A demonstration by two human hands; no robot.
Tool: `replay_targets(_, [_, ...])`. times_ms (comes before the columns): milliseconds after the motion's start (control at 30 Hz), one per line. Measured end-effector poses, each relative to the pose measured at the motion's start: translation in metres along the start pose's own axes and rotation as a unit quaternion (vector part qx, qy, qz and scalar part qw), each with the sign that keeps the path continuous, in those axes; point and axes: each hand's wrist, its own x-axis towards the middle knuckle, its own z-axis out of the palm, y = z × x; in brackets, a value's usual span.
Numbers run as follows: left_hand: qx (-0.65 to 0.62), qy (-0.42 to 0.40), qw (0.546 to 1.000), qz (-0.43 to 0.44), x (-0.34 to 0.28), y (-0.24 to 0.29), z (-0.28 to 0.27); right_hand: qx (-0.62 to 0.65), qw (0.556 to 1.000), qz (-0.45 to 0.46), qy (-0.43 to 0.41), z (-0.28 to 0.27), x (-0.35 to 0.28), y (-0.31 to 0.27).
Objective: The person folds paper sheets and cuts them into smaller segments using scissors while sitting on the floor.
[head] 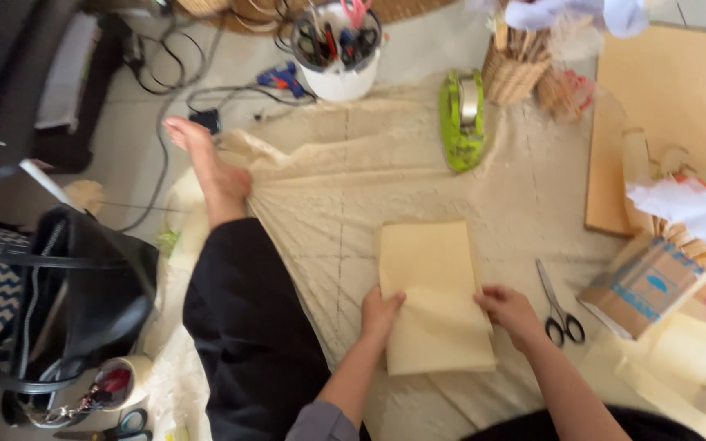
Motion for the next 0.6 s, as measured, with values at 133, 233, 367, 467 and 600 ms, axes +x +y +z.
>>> replay_targets(133, [-0.016,-0.032,0.999,-0.005,0.01,-0.006,-0.002,0.087,0.996,-0.012,-0.011,0.003,-0.014,-0.009])
replay_targets(233, [-0.032,-0.057,0.998,0.011,-0.011,0.016,-0.003,0.1,0.995,-0.006,-0.016,0.001,-0.008,-0.003])
replay_targets(367, [-0.038,-0.072,0.996,0.024,-0.01,0.005,0.0,0.101,0.995,-0.022,-0.007,-0.005,0.022,0.02])
replay_targets(467, [-0.091,-0.085,0.99,0.067,-0.022,0.016,0.002,0.15,0.988,-0.015,-0.027,0.001,-0.012,-0.018])
replay_targets(600, [-0.1,-0.136,0.98,0.106,-0.052,0.039,-0.004,0.168,0.979,-0.103,-0.054,0.0,-0.029,-0.034])
